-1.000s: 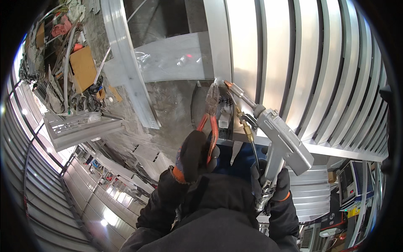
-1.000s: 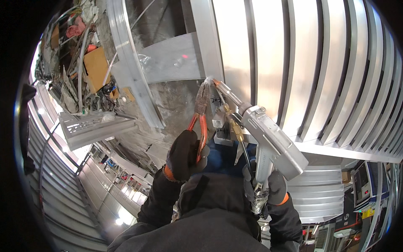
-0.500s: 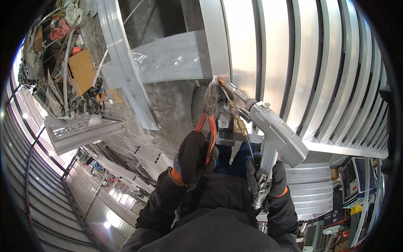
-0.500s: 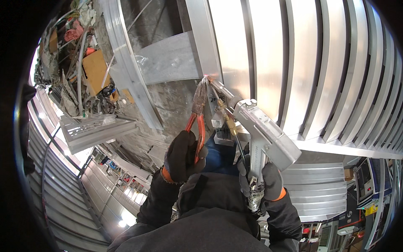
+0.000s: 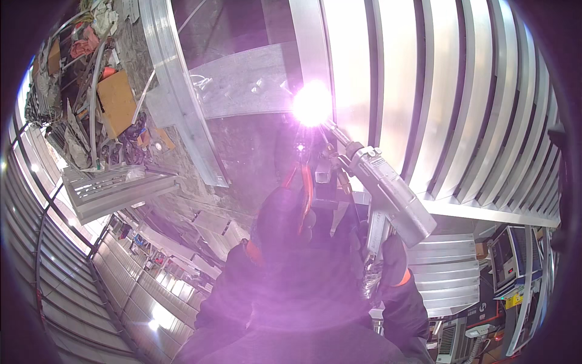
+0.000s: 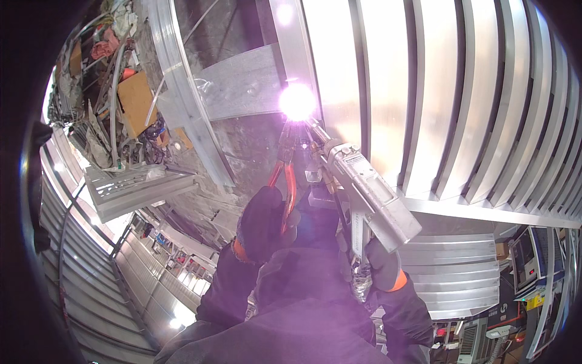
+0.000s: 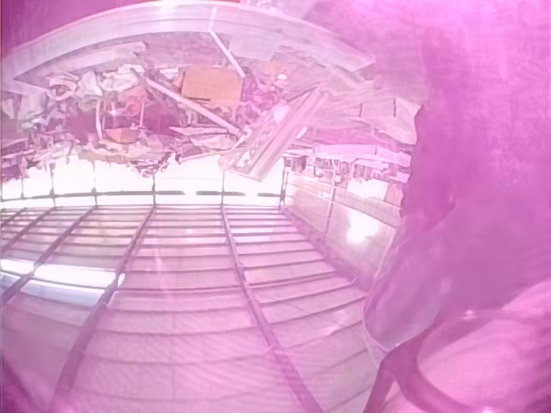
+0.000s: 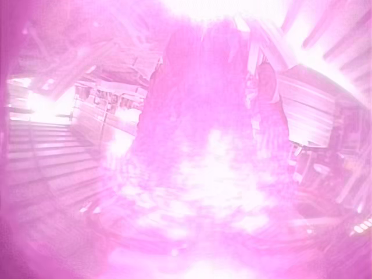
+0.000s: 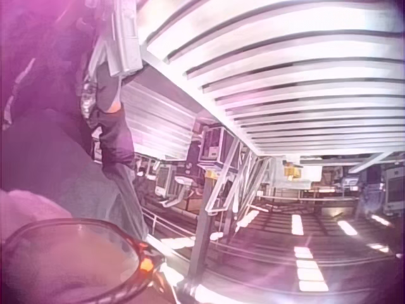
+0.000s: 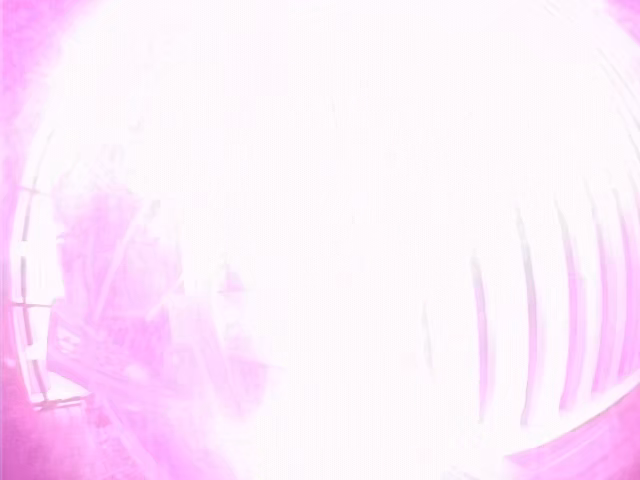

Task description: The person welds metal slats to a frame, then uses a drill to fasten components and an angle grinder to smooth edges. The person handles metal slats, a frame, and various tools to assemble a metal grille.

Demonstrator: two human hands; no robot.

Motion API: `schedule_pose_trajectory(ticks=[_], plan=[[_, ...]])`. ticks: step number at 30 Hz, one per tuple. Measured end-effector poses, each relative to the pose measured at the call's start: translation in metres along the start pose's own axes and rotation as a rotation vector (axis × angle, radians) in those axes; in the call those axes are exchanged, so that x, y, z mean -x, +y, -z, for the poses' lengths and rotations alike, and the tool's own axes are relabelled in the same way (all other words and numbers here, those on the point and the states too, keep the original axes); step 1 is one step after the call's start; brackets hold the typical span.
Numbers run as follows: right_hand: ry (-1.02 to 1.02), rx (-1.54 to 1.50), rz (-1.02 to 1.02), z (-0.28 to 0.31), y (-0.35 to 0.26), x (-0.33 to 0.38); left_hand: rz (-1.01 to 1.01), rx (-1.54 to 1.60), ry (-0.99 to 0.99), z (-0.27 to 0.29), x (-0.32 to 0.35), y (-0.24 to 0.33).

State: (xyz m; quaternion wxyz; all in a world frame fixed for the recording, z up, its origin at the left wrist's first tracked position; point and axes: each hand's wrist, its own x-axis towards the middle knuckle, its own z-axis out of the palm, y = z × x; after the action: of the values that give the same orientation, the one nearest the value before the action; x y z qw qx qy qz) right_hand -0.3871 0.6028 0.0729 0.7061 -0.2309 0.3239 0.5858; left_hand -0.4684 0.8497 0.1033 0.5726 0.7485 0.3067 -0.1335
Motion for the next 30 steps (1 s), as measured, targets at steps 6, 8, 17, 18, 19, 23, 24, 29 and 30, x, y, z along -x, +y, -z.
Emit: schedule_pose_trajectory(ticks=[6, 8, 17, 18, 19, 23, 24, 29, 30], plan=[[-0.093, -0.074, -0.02, 0.006, 0.005, -0.002, -0.302, -0.378, -0.031, 0.009, -0.005, -0.003], [0.018, 0.063, -0.003, 0.004, 0.005, -0.002, -0.334, -0.435, -0.033, 0.01, -0.005, -0.005], [0.075, 0.151, -0.115, -0.002, 0.002, 0.001, -0.385, -0.498, -0.009, 0.008, -0.002, -0.012], [0.06, 0.093, -0.096, -0.002, 0.002, 0.002, -0.357, -0.5, -0.029, 0.008, -0.002, -0.013], [0.106, 0.091, -0.124, -0.002, 0.002, 0.002, -0.377, -0.554, -0.041, 0.01, -0.001, -0.013], [0.093, 0.107, -0.095, -0.004, 0.004, 0.005, -0.397, -0.587, -0.086, 0.012, 0.0, -0.017], [0.103, 0.092, -0.109, -0.004, 0.004, 0.006, -0.414, -0.548, -0.074, 0.012, 0.0, -0.017], [0.118, 0.118, -0.092, -0.003, 0.006, 0.005, -0.406, -0.375, -0.027, 0.01, -0.007, -0.01], [0.118, 0.066, -0.103, -0.003, 0.006, 0.006, -0.436, -0.343, -0.016, 0.009, -0.009, -0.006]])
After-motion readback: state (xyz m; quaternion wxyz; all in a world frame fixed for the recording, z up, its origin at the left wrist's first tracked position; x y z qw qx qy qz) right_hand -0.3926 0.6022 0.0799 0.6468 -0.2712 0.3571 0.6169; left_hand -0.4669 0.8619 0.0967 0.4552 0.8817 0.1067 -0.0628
